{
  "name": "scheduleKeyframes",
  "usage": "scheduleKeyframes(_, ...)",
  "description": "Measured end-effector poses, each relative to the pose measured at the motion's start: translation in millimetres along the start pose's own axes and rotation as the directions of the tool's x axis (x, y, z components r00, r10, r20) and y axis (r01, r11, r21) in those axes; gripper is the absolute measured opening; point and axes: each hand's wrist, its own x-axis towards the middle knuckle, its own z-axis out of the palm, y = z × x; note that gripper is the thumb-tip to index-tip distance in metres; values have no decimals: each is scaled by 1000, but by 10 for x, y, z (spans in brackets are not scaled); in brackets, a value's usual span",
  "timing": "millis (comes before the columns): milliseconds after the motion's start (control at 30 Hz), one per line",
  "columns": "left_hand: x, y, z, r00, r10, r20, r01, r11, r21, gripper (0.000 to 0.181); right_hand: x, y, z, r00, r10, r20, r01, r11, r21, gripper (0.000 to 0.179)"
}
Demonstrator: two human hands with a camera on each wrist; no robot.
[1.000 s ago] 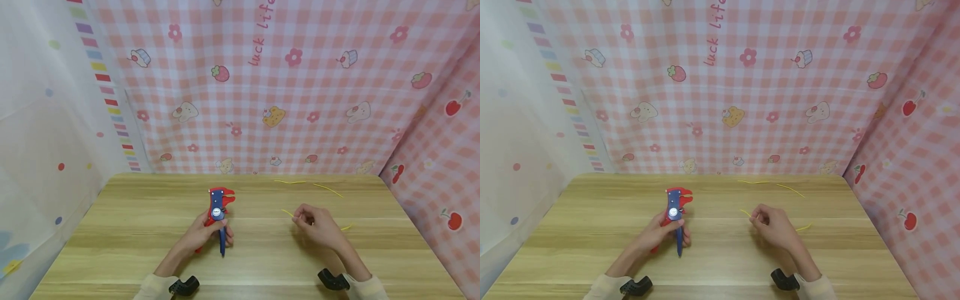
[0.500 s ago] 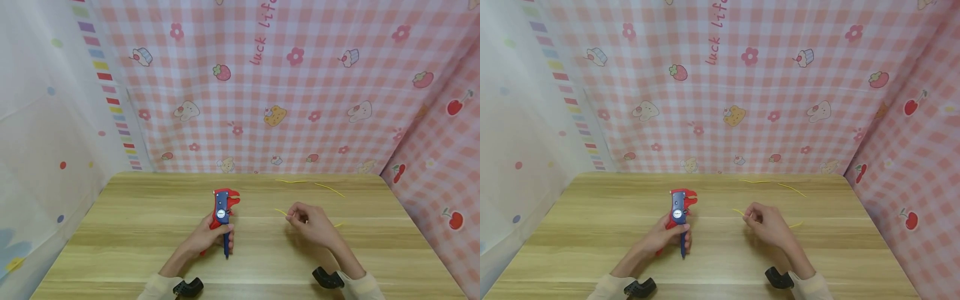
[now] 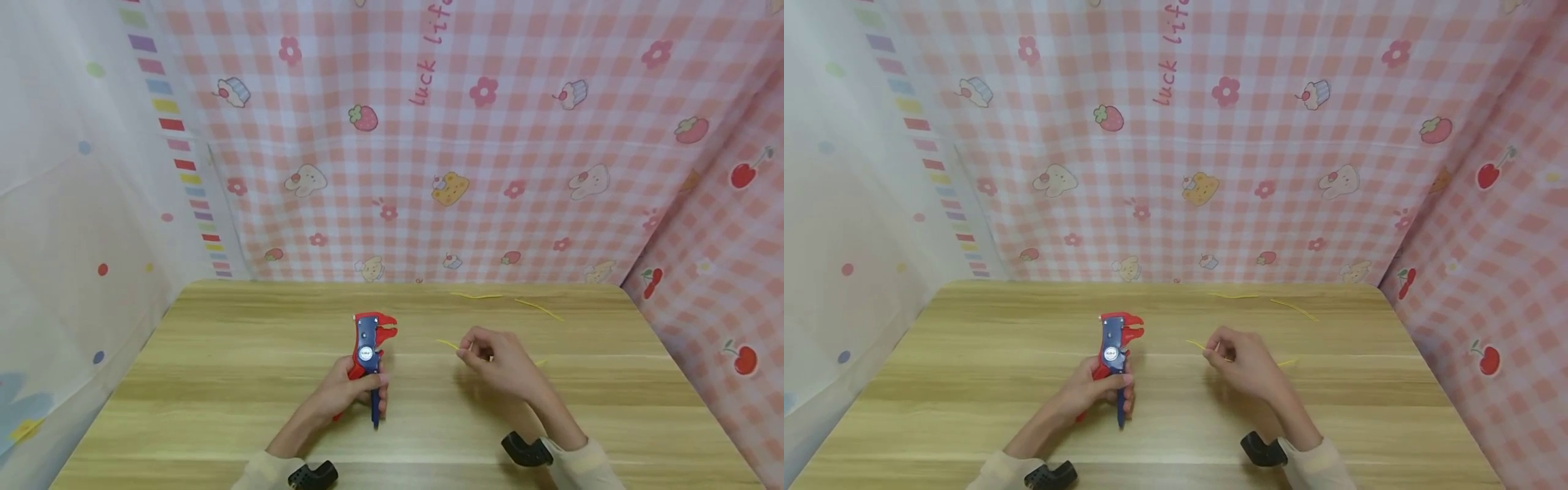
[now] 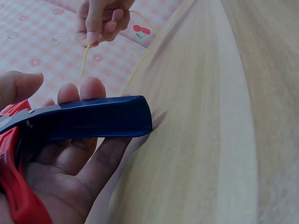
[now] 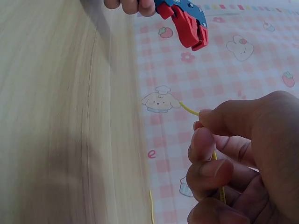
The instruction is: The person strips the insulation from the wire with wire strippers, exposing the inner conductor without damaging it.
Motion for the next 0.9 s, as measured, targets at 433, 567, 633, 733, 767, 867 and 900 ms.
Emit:
scheduleKeyframes(433, -2, -49, 65, 995, 57, 80, -55, 998, -35, 29, 72, -129, 15, 1000, -14, 22, 14, 1000, 4, 6)
scheduleKeyframes(567, -10, -42, 79, 994, 62, 92, -57, 997, -57, 26, 96, -153, 18, 1000, -26, 13, 26, 1000, 10, 8)
scheduleKeyframes(633, -18, -32, 89, 992, 63, 106, -56, 996, -68, 23, 106, -161, 20, 1000, -30, 6, 30, 1000, 10, 9)
scheduleKeyframes(733, -29, -21, 106, 989, 68, 129, -58, 995, -78, 19, 109, -166, 23, 999, -33, 2, 33, 999, 10, 9)
scheduleKeyframes(767, -30, -22, 111, 988, 72, 137, -61, 995, -81, 20, 108, -172, 23, 999, -33, 3, 32, 999, 14, 9)
scheduleKeyframes(867, -35, -18, 126, 986, 72, 151, -59, 994, -87, 23, 108, -191, 26, 999, -34, 1, 34, 999, 19, 9)
scheduleKeyframes(900, -36, -16, 130, 986, 69, 154, -57, 995, -85, 24, 109, -195, 27, 999, -37, 1, 37, 999, 20, 9)
